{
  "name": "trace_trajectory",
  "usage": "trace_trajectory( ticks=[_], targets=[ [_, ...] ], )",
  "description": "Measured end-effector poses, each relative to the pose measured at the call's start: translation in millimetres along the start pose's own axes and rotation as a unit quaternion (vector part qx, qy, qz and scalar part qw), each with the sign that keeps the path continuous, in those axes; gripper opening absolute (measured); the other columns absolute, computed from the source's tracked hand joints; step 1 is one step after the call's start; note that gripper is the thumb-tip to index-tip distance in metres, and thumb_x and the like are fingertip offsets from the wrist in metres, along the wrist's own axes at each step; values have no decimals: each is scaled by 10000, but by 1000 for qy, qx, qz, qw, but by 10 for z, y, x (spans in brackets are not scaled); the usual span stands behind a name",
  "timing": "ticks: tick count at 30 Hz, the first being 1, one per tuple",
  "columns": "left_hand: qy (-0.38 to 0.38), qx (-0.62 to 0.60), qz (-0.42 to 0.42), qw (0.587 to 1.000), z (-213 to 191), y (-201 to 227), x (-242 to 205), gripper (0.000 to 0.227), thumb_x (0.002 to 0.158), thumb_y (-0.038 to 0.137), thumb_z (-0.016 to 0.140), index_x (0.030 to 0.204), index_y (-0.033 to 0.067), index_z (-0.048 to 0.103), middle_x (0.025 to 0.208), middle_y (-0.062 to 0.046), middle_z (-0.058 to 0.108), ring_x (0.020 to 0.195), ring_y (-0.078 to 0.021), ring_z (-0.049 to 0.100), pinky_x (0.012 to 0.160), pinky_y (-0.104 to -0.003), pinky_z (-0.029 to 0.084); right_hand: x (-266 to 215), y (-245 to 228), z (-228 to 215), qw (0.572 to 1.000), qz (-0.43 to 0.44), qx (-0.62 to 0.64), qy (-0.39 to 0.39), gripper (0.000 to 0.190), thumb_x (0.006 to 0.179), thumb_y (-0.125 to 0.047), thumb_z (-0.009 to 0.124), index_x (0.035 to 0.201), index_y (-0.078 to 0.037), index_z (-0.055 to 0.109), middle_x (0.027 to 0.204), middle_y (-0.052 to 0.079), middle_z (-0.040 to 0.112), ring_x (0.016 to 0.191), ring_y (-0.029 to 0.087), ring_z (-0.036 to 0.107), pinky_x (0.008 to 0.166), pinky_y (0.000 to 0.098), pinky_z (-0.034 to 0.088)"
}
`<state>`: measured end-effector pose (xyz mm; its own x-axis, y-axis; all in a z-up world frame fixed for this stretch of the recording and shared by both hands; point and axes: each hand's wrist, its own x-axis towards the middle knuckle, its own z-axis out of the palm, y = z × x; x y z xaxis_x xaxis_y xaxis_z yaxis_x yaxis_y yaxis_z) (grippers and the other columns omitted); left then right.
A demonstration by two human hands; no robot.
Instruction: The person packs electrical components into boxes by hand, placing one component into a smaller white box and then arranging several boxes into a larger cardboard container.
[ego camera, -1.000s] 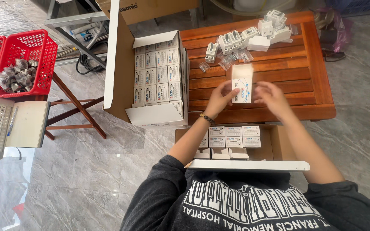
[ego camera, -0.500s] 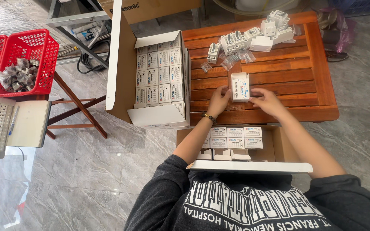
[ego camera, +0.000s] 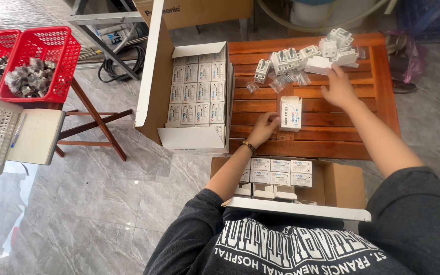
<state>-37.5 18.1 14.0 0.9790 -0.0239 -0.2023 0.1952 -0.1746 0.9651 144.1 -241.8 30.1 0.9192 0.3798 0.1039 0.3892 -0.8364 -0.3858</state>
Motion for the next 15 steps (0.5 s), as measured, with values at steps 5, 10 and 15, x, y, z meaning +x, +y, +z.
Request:
trace_trajectory(
  ticks=[5, 10, 15],
  targets=[
    [-11, -16, -6, 1000, -40, 24, -60, 508, 1076, 339, 598, 1437, -14, 542, 1310, -276, 510, 1201, -380, 635, 870, -402, 657, 20, -318, -169, 996, -3, -76, -52, 812, 936, -177, 693, 1657, 7, 369, 1725, 260, 209, 1565, 455, 201, 1183, 621, 380],
    [-30, -13, -8, 999, -76, 109, -111, 519, 1095, 324, 573, 1472, -27, 505, 1354, -284, 471, 1243, -379, 605, 931, -415, 638, 36, -147, 64, 997, -4, -66, -31, 773, 935, -124, 641, 1654, -4, 381, 1699, 276, 286, 1547, 442, 284, 1214, 560, 360],
    [-24, -16, -6, 1000, -60, 64, -93, 501, 1080, 311, 604, 1451, -18, 530, 1332, -284, 486, 1211, -369, 623, 916, -408, 641, -51, -61, 171, 996, -24, -73, 42, 562, 1005, -124, 632, 1548, -1, 551, 1585, 260, 428, 1488, 433, 371, 1161, 532, 433]
  ],
)
